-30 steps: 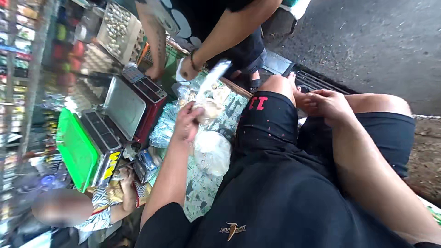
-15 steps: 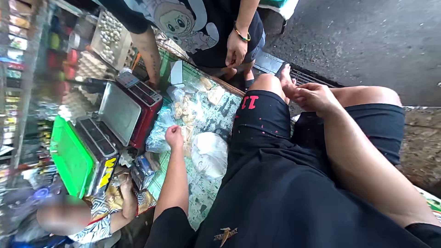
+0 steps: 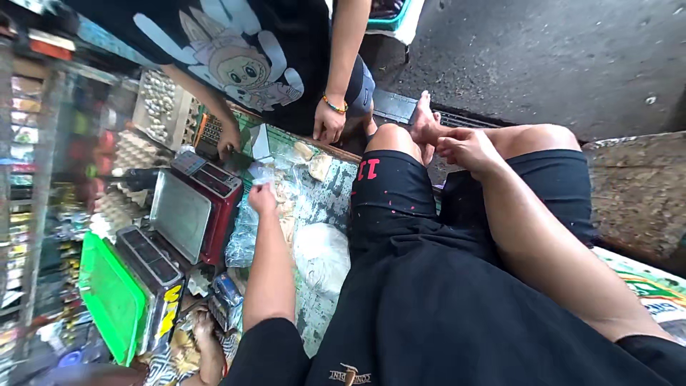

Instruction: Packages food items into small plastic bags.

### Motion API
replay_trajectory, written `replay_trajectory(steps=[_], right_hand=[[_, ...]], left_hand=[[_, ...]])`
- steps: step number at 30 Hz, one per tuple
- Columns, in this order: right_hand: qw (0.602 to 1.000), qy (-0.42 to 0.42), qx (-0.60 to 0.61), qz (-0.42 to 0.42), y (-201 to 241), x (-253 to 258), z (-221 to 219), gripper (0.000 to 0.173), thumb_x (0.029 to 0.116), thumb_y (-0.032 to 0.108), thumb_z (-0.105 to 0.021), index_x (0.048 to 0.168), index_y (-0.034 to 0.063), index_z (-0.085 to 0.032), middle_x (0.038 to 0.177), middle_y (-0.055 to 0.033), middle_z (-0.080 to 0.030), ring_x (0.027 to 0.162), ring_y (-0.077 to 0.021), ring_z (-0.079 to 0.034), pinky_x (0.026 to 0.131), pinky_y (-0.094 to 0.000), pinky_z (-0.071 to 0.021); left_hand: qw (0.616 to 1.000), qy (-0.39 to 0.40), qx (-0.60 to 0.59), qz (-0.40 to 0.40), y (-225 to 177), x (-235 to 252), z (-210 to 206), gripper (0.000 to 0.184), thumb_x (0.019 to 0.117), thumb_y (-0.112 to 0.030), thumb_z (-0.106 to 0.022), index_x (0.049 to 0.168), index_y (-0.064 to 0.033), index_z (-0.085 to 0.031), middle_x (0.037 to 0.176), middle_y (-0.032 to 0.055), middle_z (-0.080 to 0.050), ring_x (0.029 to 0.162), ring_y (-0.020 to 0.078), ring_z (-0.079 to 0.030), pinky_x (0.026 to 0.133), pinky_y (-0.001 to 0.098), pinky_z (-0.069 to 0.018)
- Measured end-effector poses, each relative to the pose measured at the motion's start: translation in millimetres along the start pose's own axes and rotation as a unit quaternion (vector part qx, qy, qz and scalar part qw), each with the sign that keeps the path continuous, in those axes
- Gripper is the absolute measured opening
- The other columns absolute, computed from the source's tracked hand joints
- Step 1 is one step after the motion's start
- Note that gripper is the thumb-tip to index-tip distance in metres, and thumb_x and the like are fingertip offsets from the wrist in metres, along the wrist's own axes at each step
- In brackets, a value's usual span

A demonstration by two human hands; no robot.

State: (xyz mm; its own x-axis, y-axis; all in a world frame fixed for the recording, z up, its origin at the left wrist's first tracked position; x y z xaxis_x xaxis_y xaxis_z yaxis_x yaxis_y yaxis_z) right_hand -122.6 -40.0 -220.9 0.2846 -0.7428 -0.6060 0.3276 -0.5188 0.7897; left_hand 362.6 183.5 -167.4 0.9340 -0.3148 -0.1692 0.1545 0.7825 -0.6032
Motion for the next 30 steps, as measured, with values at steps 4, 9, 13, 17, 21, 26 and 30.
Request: replay_trajectory(steps=[4, 9, 13, 17, 21, 26, 30], right_hand=[[0.999, -0.006, 0.04, 0.035, 10, 3, -3, 0.026, 0.1048, 0.025, -0.058, 0.12, 0.0044, -0.065, 0.1, -0.0099, -0.07, 0.08, -0.0167, -0.068, 0.074, -0.0385, -0.058], [0.995, 0.003, 0.04, 0.086, 11, 1, -9, 0.023, 0.1027, 0.02, -0.06, 0.119, 0.005, -0.067, 0.097, -0.0096, -0.07, 0.078, -0.0164, -0.067, 0.072, -0.0384, -0.0585], [0.991, -0.026, 0.076, 0.106, 22, -13, -6, 0.022, 0.1029, 0.018, -0.059, 0.118, 0.0029, -0.067, 0.099, -0.0098, -0.071, 0.08, -0.0158, -0.069, 0.071, -0.0354, -0.0594], [0.977, 0.018, 0.113, 0.182, 78, -63, -22, 0.024, 0.1033, 0.022, -0.058, 0.114, 0.0041, -0.069, 0.095, -0.0083, -0.072, 0.079, -0.0172, -0.07, 0.068, -0.037, -0.0605], [0.939, 0.187, 0.116, 0.263, 139, -105, -35, 0.031, 0.1041, 0.027, -0.059, 0.121, 0.0023, -0.066, 0.095, -0.0094, -0.072, 0.074, -0.0165, -0.069, 0.061, -0.0336, -0.0596], [0.937, 0.113, 0.049, 0.327, 156, -111, -9, 0.009, 0.0953, 0.009, -0.065, 0.09, 0.0027, -0.063, 0.07, -0.0046, -0.059, 0.056, -0.0128, -0.057, 0.051, -0.0306, -0.0499], [0.925, 0.113, 0.09, 0.352, 151, -130, 14, 0.004, 0.0931, 0.004, -0.065, 0.091, 0.0023, -0.061, 0.071, -0.0042, -0.06, 0.057, -0.0117, -0.057, 0.051, -0.0284, -0.0497]], left_hand=[[0.965, -0.014, -0.262, -0.011, -29, -30, 44, 0.026, 0.1054, -0.018, -0.054, 0.123, 0.0014, -0.06, 0.108, 0.0135, -0.066, 0.097, 0.0209, -0.065, 0.087, 0.041, -0.0557], [0.909, 0.092, -0.398, -0.082, -88, -72, 64, 0.029, 0.1009, -0.001, -0.051, 0.128, -0.01, -0.054, 0.112, 0.007, -0.066, 0.097, 0.0195, -0.068, 0.086, 0.0405, -0.0589], [0.863, 0.202, -0.437, -0.152, -136, -106, 50, 0.03, 0.1016, 0.001, -0.045, 0.125, -0.0119, -0.059, 0.114, 0.0045, -0.068, 0.1, 0.018, -0.068, 0.088, 0.0402, -0.0585], [0.818, 0.337, -0.391, -0.255, -177, -159, 25, 0.03, 0.0987, 0.002, -0.048, 0.122, -0.0094, -0.063, 0.114, 0.0044, -0.069, 0.098, 0.0164, -0.068, 0.088, 0.037, -0.0588], [0.748, 0.44, -0.343, -0.359, -214, -211, -14, 0.028, 0.0948, 0.001, -0.064, 0.119, -0.0104, -0.069, 0.12, 0.0029, -0.071, 0.107, 0.0174, -0.068, 0.094, 0.0376, -0.0586], [0.69, 0.546, -0.302, -0.367, -239, -245, -43, 0.041, 0.0951, -0.026, -0.066, 0.133, -0.011, -0.061, 0.13, 0.0018, -0.064, 0.116, 0.0145, -0.062, 0.101, 0.0337, -0.0529], [0.729, 0.465, -0.277, -0.419, -244, -265, -48, 0.01, 0.0986, -0.008, -0.066, 0.108, -0.0078, -0.069, 0.105, -0.0005, -0.069, 0.094, 0.0104, -0.067, 0.084, 0.0275, -0.0584]])
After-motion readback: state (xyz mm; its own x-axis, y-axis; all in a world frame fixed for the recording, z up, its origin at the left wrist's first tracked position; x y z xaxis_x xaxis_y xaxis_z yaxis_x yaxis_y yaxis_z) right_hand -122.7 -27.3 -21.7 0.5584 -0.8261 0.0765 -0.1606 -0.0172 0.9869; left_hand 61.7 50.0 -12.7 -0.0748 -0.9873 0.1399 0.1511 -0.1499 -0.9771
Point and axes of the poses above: each hand's wrist, its own x-axis towards the middle knuckle, its own z-axis out of the back of the hand, y = z × x, the point moved 2 cm from there along x, towards the middle knuckle
